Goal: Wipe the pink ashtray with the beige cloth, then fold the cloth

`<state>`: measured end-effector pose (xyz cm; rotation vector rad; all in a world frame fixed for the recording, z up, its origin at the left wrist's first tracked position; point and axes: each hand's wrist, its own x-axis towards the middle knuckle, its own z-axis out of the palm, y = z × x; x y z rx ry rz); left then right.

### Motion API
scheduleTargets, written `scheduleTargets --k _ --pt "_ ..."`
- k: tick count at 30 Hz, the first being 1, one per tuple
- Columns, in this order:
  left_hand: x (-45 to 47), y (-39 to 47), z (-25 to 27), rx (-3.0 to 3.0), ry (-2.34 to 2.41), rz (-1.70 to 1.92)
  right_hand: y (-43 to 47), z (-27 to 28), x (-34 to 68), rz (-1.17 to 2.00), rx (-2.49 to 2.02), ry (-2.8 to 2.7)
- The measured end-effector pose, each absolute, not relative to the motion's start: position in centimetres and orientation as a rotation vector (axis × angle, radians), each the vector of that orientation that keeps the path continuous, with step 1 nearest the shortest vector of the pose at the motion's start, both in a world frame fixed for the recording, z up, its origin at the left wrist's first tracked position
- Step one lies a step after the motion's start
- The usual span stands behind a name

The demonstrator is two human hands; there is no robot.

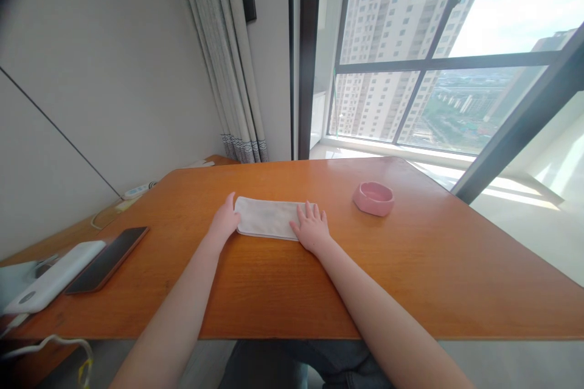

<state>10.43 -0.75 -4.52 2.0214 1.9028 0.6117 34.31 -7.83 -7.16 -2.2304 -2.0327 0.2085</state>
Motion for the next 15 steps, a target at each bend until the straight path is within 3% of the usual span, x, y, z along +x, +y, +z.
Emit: scheduleTargets --k 4,9,15 --pt "10.4 -0.7 -4.3 1.968 1.835 0.999 -7.7 -7.6 33.7 0.173 -2.239 -2.013" --pt "14.8 -3.0 -4.2 1.944 1.261 1.486 -7.5 -7.8 32.8 0.105 -2.173 -2.010" --pt "20.9 -5.7 -4.9 2.116 1.019 1.244 -7.2 -7.5 32.0 0.149 -1.992 -2.137"
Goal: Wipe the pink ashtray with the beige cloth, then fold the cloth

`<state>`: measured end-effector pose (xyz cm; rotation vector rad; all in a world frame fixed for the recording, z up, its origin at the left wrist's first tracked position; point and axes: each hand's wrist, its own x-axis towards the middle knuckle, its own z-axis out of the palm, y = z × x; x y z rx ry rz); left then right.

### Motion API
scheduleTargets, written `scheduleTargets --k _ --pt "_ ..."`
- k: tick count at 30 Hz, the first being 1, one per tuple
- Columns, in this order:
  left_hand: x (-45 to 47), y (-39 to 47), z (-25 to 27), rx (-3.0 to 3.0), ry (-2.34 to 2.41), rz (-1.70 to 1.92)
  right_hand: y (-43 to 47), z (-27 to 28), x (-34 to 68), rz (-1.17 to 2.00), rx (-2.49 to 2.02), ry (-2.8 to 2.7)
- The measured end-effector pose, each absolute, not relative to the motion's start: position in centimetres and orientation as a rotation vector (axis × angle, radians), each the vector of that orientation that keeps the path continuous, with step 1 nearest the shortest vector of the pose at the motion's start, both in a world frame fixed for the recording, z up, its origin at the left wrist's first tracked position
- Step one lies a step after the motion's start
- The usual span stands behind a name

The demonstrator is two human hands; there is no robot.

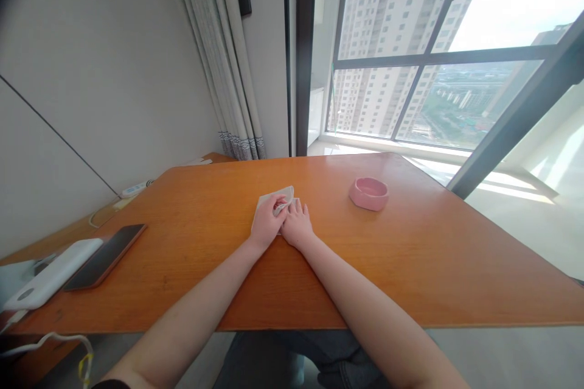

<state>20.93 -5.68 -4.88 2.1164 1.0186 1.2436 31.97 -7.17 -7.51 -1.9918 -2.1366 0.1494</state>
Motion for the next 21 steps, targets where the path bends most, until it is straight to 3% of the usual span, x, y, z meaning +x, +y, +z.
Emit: scheduleTargets --k 6,21 --pt "20.6 -5.9 -5.7 2.189 1.110 1.124 -6.8 -6.5 35.0 0.326 -1.777 -2.058" --pt "21.3 -6.2 -6.1 2.486 0.933 0.996 -6.3 -6.9 36.2 0.289 -1.995 -1.926"
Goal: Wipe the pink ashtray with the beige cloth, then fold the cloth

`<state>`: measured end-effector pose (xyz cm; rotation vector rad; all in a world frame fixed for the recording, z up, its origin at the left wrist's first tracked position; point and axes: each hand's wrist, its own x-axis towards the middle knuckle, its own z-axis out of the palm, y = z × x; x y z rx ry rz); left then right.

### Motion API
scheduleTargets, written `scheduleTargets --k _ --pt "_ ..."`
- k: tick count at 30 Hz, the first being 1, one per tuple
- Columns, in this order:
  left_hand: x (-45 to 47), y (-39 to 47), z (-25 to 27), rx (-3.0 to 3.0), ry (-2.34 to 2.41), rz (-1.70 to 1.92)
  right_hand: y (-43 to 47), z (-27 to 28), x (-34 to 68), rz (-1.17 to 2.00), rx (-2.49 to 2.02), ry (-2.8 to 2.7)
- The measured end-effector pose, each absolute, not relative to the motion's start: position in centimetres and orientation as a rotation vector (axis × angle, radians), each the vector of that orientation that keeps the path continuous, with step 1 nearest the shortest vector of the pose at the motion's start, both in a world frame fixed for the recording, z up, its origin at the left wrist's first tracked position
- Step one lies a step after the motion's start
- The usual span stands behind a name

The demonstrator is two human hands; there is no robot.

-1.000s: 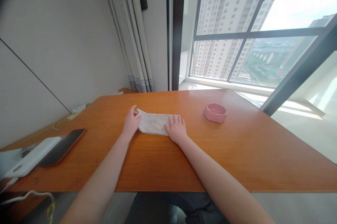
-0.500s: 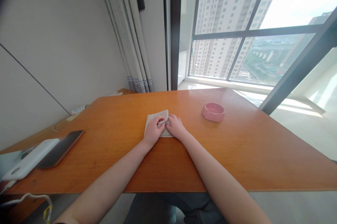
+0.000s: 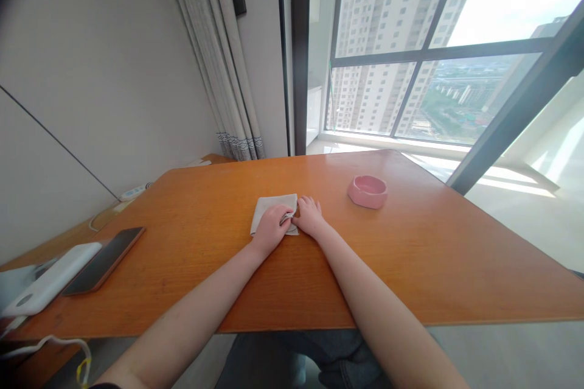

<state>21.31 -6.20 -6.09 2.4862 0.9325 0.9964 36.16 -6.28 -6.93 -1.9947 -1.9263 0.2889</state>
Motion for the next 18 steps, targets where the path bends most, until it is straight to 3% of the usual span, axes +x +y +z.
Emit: scheduleTargets --k 9,14,18 --pt "21.5 -6.4 -6.6 2.504 0.936 0.763 -5.2 -7.4 38.2 0.419 -1.869 -1.699" --pt "20.2 -6.3 -4.5 2.519 0.921 0.880 -5.9 -6.6 36.9 0.248 -1.794 -1.729" --pt "17.8 -3.6 -4.3 2.471 1.257 0.933 -7.1 -5.9 34.5 0.086 -1.677 -1.939"
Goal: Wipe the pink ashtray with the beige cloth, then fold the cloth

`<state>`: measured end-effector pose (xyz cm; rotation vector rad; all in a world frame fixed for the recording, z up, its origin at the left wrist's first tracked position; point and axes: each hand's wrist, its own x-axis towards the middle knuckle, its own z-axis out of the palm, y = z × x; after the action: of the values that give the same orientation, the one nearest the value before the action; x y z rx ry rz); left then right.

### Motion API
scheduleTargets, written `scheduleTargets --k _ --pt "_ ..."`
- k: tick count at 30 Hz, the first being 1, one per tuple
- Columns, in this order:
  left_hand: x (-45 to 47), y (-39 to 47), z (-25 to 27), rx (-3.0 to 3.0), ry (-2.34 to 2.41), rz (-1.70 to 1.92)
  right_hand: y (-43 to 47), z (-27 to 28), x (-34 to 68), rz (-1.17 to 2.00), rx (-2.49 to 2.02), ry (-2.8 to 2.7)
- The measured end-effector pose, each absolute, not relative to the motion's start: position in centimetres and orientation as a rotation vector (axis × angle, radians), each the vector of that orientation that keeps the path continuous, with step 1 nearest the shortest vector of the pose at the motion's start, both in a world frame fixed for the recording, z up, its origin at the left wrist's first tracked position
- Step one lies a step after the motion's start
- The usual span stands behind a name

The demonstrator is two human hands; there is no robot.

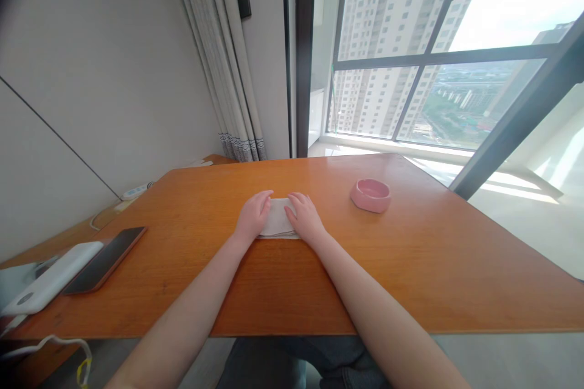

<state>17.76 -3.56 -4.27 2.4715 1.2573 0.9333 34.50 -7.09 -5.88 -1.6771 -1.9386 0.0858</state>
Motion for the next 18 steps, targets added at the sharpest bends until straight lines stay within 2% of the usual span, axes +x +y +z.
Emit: scheduleTargets --k 4,6,14,18 --pt "16.6 -1.7 -6.3 2.513 1.427 0.359 -7.7 -6.5 32.7 0.172 -1.904 -2.131" --pt "16.7 -1.6 -7.0 2.513 1.472 0.230 -7.8 -6.9 32.4 0.240 -2.040 -2.156" --pt "16.8 -1.8 -7.1 2.513 1.490 0.233 -7.9 -6.9 32.4 0.304 -2.115 -2.156" --pt "16.2 -2.2 -6.6 2.497 1.686 0.448 -7.8 -6.7 32.8 0.302 -2.056 -2.087"
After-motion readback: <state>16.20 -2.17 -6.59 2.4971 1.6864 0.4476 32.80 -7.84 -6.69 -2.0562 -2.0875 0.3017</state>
